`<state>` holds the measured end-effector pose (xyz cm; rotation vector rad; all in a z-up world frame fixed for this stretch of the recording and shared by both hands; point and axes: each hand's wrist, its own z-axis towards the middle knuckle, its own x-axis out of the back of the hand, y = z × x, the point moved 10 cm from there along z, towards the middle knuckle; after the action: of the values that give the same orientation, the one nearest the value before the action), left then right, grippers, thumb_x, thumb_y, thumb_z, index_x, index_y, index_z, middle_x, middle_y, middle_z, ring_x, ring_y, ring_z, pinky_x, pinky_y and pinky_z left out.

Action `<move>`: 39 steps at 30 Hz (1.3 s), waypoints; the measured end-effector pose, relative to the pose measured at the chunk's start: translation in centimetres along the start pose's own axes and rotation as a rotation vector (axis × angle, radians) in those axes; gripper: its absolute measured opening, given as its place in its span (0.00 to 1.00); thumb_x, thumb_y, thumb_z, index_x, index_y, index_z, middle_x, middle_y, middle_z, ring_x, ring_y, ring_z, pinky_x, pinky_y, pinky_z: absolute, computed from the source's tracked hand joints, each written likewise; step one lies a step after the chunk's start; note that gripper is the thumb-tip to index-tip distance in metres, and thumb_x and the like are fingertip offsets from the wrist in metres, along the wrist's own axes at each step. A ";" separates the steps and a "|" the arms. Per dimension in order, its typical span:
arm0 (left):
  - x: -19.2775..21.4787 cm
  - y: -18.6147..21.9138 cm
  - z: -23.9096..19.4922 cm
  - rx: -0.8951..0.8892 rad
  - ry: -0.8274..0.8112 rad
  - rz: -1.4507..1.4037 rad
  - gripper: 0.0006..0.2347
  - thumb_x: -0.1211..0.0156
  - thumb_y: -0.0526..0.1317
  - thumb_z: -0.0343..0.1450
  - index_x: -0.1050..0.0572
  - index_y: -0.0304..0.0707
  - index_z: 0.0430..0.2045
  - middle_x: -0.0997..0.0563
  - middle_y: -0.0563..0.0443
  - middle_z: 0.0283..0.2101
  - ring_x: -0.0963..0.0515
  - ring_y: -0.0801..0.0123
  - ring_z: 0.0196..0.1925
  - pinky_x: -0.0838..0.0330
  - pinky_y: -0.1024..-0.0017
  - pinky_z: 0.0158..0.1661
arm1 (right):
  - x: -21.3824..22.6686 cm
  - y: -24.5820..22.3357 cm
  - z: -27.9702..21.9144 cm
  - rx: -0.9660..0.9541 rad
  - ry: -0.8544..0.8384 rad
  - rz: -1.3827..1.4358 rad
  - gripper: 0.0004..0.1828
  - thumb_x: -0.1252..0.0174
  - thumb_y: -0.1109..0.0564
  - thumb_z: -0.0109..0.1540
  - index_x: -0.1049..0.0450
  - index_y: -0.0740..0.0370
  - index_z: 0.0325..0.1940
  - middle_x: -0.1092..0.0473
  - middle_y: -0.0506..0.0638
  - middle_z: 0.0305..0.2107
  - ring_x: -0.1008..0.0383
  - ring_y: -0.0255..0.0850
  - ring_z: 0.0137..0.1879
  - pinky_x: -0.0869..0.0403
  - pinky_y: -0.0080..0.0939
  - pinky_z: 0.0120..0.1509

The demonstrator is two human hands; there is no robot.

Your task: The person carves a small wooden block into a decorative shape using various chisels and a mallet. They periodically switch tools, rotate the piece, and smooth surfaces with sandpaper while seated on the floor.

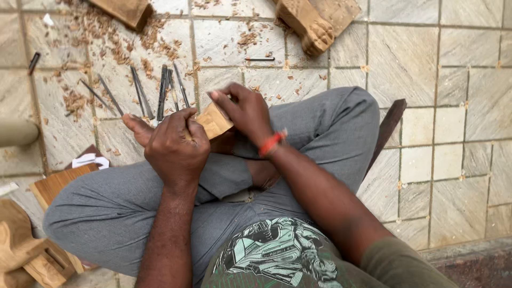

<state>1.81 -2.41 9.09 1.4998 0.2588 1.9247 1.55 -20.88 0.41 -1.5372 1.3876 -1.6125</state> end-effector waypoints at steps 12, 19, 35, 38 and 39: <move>-0.5 -1.3 0.9 0.045 -0.012 0.019 0.04 0.41 0.35 0.77 0.19 0.41 0.37 0.15 0.54 0.32 0.18 0.72 0.31 0.61 0.36 0.76 | -1.3 -1.6 0.4 -0.094 -0.051 -0.142 0.17 0.39 0.40 0.65 0.19 0.54 0.35 0.24 0.50 0.19 0.22 0.40 0.24 0.28 0.44 0.28; -0.2 -0.9 0.8 -0.002 0.007 0.010 0.05 0.41 0.33 0.73 0.18 0.40 0.36 0.15 0.52 0.31 0.17 0.67 0.31 0.62 0.34 0.72 | 0.4 -4.0 -3.4 0.284 0.073 -0.256 0.17 0.39 0.41 0.67 0.19 0.56 0.36 0.23 0.49 0.26 0.21 0.40 0.28 0.26 0.43 0.31; 0.2 -1.4 0.8 0.122 -0.041 0.025 0.06 0.42 0.33 0.75 0.17 0.38 0.36 0.17 0.52 0.26 0.20 0.67 0.23 0.58 0.38 0.79 | 0.7 -3.7 -2.0 0.232 0.049 -0.088 0.17 0.38 0.42 0.65 0.18 0.58 0.38 0.23 0.51 0.26 0.21 0.43 0.30 0.27 0.42 0.32; 0.2 -0.6 0.1 -0.001 0.024 -0.016 0.05 0.41 0.34 0.76 0.18 0.40 0.36 0.15 0.51 0.33 0.15 0.63 0.35 0.57 0.39 0.77 | 0.7 -4.3 -5.5 0.327 0.104 -0.228 0.17 0.38 0.42 0.66 0.18 0.57 0.38 0.22 0.51 0.27 0.23 0.42 0.30 0.27 0.42 0.33; 0.1 -0.5 0.3 -0.013 0.026 -0.004 0.05 0.41 0.34 0.76 0.18 0.40 0.35 0.15 0.51 0.33 0.15 0.64 0.34 0.58 0.38 0.75 | 1.1 -4.3 -4.8 0.330 0.146 -0.280 0.17 0.38 0.42 0.67 0.18 0.57 0.37 0.22 0.51 0.27 0.24 0.42 0.29 0.28 0.42 0.33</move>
<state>2.29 -2.06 9.03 1.4650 0.2605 1.9404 -2.03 -18.84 5.50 -1.4848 0.9408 -2.0409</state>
